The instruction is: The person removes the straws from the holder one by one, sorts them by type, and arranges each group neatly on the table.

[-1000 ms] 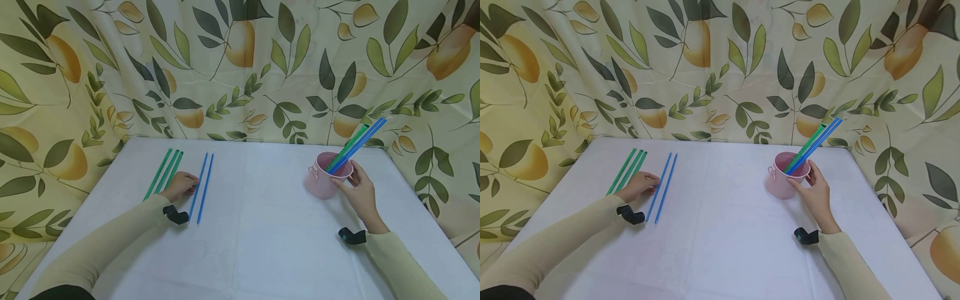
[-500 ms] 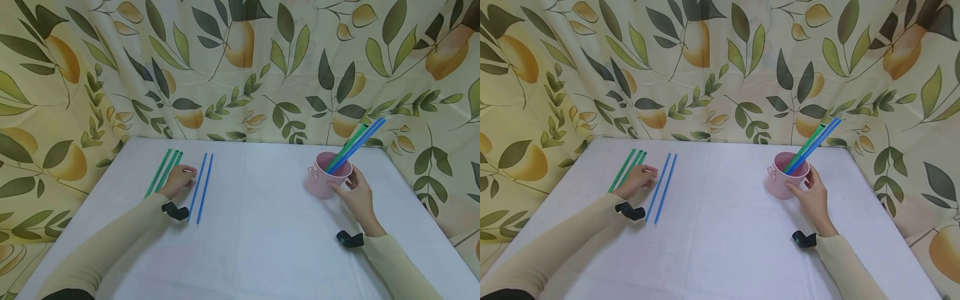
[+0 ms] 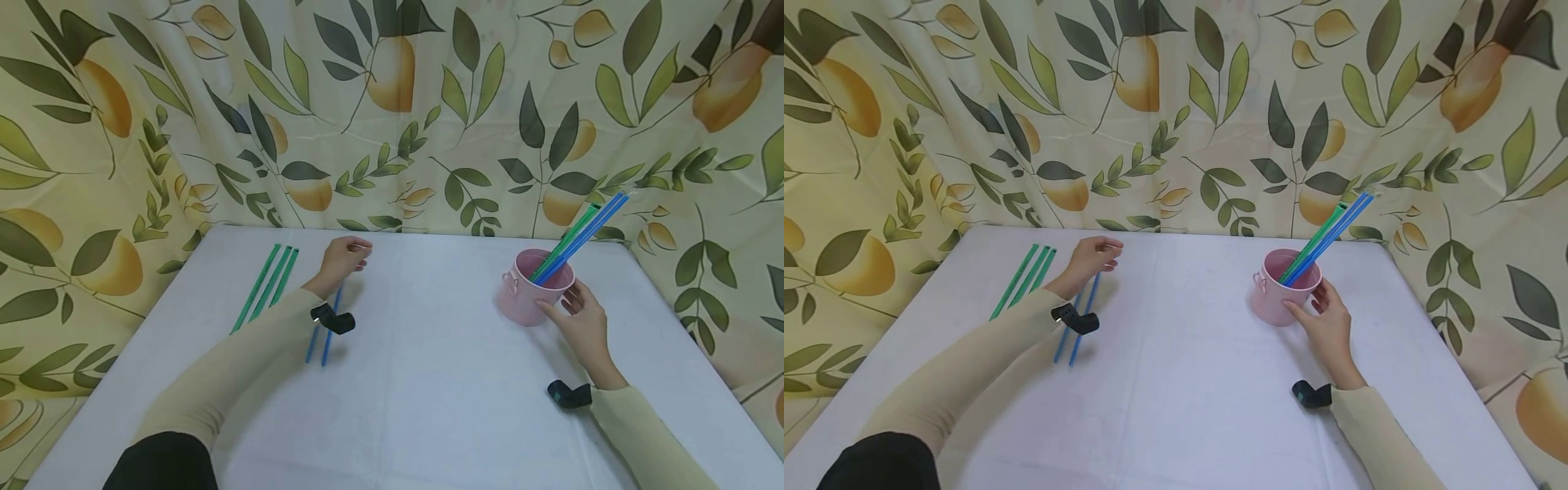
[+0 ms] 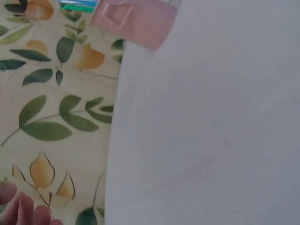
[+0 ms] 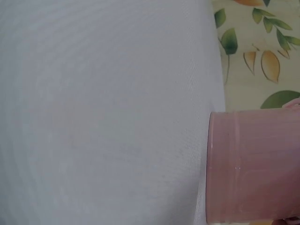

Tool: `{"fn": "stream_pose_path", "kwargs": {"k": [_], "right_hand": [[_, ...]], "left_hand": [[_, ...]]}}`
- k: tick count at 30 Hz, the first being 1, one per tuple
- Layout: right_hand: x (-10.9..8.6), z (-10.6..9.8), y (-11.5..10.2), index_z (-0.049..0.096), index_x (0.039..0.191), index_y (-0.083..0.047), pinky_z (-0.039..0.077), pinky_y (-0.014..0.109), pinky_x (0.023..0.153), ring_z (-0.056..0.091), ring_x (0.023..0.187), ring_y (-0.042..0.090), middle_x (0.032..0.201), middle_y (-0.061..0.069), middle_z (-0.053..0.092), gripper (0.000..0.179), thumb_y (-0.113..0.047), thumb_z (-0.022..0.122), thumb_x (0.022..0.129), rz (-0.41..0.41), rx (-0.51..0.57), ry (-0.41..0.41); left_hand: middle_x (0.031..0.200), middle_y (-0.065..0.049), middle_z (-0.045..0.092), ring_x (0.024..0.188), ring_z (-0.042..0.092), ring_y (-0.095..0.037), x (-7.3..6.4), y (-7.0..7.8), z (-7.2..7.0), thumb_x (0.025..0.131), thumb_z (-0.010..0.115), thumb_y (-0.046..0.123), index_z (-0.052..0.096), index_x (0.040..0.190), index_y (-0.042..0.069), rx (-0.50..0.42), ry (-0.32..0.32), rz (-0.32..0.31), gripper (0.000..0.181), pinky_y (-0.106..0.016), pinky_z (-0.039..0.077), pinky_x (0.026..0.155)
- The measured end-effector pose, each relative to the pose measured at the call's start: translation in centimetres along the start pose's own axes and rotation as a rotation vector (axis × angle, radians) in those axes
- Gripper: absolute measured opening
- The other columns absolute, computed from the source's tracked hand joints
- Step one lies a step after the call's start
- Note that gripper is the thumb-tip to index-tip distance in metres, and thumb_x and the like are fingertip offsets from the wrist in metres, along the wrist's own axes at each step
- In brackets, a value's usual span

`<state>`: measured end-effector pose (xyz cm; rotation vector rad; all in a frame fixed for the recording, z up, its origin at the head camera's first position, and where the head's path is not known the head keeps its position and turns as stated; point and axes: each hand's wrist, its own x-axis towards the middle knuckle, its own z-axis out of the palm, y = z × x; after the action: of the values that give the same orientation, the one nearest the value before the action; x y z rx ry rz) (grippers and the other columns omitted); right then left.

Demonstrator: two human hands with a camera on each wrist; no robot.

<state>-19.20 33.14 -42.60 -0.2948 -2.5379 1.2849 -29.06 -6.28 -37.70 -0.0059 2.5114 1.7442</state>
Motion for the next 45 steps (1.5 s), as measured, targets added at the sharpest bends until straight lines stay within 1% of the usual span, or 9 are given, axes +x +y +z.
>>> {"fn": "stream_pose_path", "kwargs": {"k": [5, 13, 19, 23, 27, 33, 36, 41, 45], "right_hand": [[1.5, 0.6, 3.1, 0.029, 0.148, -0.014, 0.041, 0.036, 0.101, 0.045, 0.130, 0.035, 0.148, 0.013, 0.040, 0.087, -0.049, 0.069, 0.080, -0.052, -0.015, 0.031], [0.5, -0.1, 1.1, 0.031, 0.147, -0.012, 0.039, 0.034, 0.103, 0.041, 0.133, 0.036, 0.148, 0.019, 0.037, 0.082, -0.042, 0.069, 0.082, -0.020, 0.016, 0.013], [1.6, 0.1, 3.8, 0.033, 0.146, -0.021, 0.041, 0.023, 0.100, 0.045, 0.132, 0.030, 0.147, 0.013, 0.041, 0.080, -0.048, 0.069, 0.080, -0.040, -0.028, 0.043], [1.8, 0.2, 4.4, 0.032, 0.146, -0.024, 0.041, 0.024, 0.100, 0.045, 0.131, 0.029, 0.147, 0.012, 0.042, 0.080, -0.050, 0.068, 0.080, -0.039, -0.037, 0.045], [1.9, 0.1, 4.3, 0.033, 0.146, -0.020, 0.041, 0.024, 0.101, 0.045, 0.131, 0.030, 0.146, 0.013, 0.042, 0.081, -0.048, 0.069, 0.079, -0.035, -0.025, 0.039], [1.8, 0.1, 4.0, 0.034, 0.146, -0.020, 0.042, 0.025, 0.101, 0.045, 0.131, 0.032, 0.146, 0.015, 0.042, 0.080, -0.047, 0.069, 0.080, -0.035, -0.017, 0.033], [1.7, 0.0, 3.8, 0.035, 0.145, -0.020, 0.042, 0.019, 0.099, 0.046, 0.130, 0.029, 0.145, 0.015, 0.043, 0.078, -0.046, 0.069, 0.080, -0.045, -0.031, 0.040], [0.4, -0.4, 1.3, 0.036, 0.144, -0.013, 0.042, 0.022, 0.100, 0.046, 0.129, 0.031, 0.144, 0.017, 0.044, 0.075, -0.037, 0.071, 0.082, -0.023, -0.007, 0.031], [-0.3, -0.8, -0.4, 0.036, 0.144, -0.007, 0.041, 0.025, 0.100, 0.046, 0.128, 0.036, 0.143, 0.018, 0.045, 0.075, -0.032, 0.071, 0.083, -0.025, -0.008, 0.013]], "left_hand": [[0.106, -0.015, 0.064, 0.093, 0.064, -0.029, 1.4, 3.3, 3.9, 0.093, 0.058, 0.013, 0.063, 0.113, 0.003, -0.096, -0.131, 0.111, 0.023, -0.025, 0.056, 0.078], [0.114, -0.016, 0.062, 0.100, 0.062, -0.027, 2.3, 7.9, 9.6, 0.095, 0.055, 0.013, 0.060, 0.117, 0.002, -0.150, -0.301, 0.207, 0.025, -0.030, 0.055, 0.086], [0.115, -0.016, 0.064, 0.102, 0.064, -0.029, 2.9, 10.1, 13.7, 0.094, 0.057, 0.014, 0.061, 0.118, 0.001, -0.187, -0.374, 0.235, 0.027, -0.027, 0.055, 0.084], [0.116, -0.017, 0.063, 0.104, 0.064, -0.030, 3.2, 11.3, 15.9, 0.094, 0.058, 0.015, 0.060, 0.119, 0.001, -0.199, -0.430, 0.247, 0.029, -0.021, 0.055, 0.080], [0.119, -0.018, 0.061, 0.105, 0.064, -0.030, 3.5, 12.3, 17.6, 0.094, 0.057, 0.015, 0.058, 0.122, 0.001, -0.218, -0.475, 0.239, 0.031, -0.024, 0.055, 0.083], [0.116, -0.016, 0.064, 0.098, 0.065, -0.024, 3.9, 13.3, 20.0, 0.092, 0.060, 0.011, 0.059, 0.122, 0.001, -0.184, -0.473, 0.225, 0.032, -0.023, 0.055, 0.083], [0.112, -0.016, 0.066, 0.092, 0.065, -0.021, 3.9, 13.7, 21.2, 0.090, 0.062, 0.009, 0.060, 0.119, 0.000, -0.165, -0.458, 0.226, 0.030, -0.020, 0.054, 0.077], [0.109, -0.012, 0.068, 0.090, 0.065, -0.018, 3.7, 14.5, 22.8, 0.089, 0.063, 0.009, 0.063, 0.115, 0.002, -0.108, -0.441, 0.245, 0.027, -0.019, 0.054, 0.073], [0.106, -0.005, 0.068, 0.092, 0.064, -0.013, 3.3, 15.1, 23.8, 0.089, 0.064, 0.013, 0.065, 0.114, 0.007, -0.010, -0.408, 0.265, 0.026, -0.014, 0.050, 0.073]]}}
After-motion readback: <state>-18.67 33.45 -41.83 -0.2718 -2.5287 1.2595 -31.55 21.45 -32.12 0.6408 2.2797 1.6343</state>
